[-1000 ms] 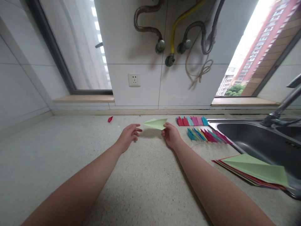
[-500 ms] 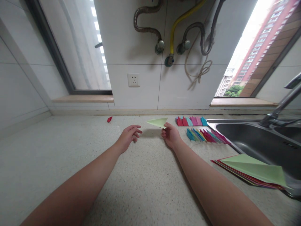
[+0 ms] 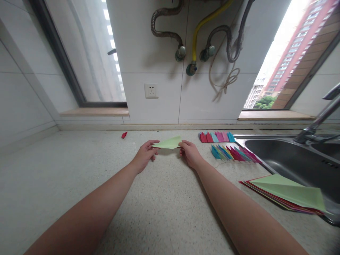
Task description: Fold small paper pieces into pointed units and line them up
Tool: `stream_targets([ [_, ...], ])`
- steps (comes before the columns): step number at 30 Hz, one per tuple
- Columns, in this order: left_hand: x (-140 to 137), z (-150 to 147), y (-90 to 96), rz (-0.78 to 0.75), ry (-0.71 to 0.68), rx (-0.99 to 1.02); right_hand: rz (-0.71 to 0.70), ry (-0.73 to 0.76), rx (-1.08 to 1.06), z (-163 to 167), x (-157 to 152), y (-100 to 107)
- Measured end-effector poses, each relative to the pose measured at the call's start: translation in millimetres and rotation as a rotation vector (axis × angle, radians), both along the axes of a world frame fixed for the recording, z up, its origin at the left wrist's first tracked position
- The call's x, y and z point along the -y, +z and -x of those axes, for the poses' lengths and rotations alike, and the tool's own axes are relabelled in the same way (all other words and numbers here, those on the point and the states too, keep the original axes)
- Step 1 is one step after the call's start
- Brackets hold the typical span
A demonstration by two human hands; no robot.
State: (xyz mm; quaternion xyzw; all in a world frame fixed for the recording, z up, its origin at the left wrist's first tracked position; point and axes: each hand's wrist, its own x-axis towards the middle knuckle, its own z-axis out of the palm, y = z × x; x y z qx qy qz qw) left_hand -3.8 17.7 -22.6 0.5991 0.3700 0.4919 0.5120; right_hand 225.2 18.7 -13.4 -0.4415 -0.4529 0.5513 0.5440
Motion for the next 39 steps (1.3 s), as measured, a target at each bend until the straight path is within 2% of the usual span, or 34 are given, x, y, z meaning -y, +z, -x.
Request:
stream_targets([
  [7,-0.7,-0.1,-0.2,0.037,0.036,0.024,0.051,0.083,-0.04,2.4,2.1,5.3],
  [16,-0.6,-1.8,2.1,0.111,0.062,0.104,0.122,0.045,-0.066,2.4,4.8,11.5],
  [32,-1.4,0.0,0.5,0.174,0.07,0.244,0.08,0.052,-0.014,0.2,1.1,4.8],
  [39,-1.4,-0.2,2.5,0.186,0.068,0.263,0.016,0.049,0.002,-0.2,0.4,2.0],
])
